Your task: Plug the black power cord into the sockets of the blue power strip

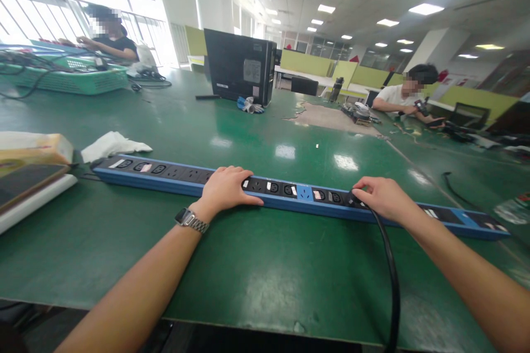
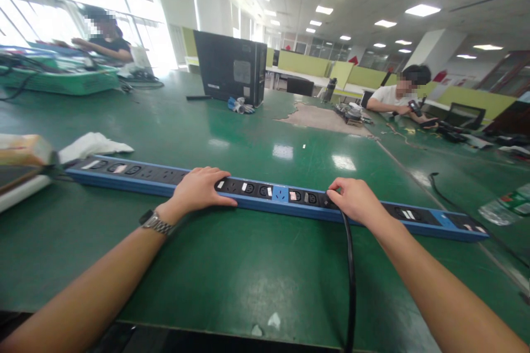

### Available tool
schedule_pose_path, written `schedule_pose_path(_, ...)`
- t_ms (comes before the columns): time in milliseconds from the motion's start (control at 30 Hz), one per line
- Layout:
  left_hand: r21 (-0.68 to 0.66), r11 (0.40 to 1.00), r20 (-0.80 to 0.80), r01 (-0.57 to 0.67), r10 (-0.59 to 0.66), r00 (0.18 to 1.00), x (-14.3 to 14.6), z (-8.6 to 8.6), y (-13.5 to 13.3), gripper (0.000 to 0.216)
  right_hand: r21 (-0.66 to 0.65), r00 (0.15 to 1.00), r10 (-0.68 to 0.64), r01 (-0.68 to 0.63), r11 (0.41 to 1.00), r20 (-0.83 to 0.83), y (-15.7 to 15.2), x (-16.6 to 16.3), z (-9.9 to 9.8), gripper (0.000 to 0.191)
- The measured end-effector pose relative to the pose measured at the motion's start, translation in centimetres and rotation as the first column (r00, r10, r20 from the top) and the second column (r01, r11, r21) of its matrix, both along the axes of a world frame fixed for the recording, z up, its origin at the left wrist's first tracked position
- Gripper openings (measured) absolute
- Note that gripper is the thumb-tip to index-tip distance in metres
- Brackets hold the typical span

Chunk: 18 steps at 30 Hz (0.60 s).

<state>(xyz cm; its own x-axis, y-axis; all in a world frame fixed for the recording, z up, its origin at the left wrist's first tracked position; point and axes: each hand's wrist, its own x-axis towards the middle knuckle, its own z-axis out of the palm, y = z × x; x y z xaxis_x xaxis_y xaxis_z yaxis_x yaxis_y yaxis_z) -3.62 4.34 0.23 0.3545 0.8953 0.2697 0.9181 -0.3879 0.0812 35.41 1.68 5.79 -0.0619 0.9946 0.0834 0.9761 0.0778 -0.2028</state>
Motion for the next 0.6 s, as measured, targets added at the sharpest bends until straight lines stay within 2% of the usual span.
schedule_pose_path(167, 0.0, 1.0, 0.001, 0.006, -0.006, 1.0, 0.0, 0.0, 0.0, 0.087, -0.034, 0.999, -0.033, 0.035, 0.999, 0.037, 0.3, -0.4, 0.4, 0.031)
schedule_pose_path(367, -0.01, 1.0, 0.006, 0.003, -0.003, 1.0, 0.0, 0.1, -0.1, 0.086, -0.119, 0.999, 0.028, -0.023, 0.993, 0.037, 0.7, 0.0, 0.6, 0.03)
schedule_pose_path(467, -0.004, 1.0, 0.013, 0.007, -0.006, 1.0, 0.0, 0.1, -0.1, 0.085, -0.061, 0.994, 0.066, -0.061, 0.996, 0.089, 0.3, -0.3, -0.4, 0.03)
schedule_pose_path(600, 0.001, 1.0, 0.013, 0.009, -0.009, 1.0, 0.1, 0.2, -0.2, 0.085, 0.03, 0.995, 0.015, -0.018, 0.999, 0.099, -0.5, -0.5, -1.0, 0.032)
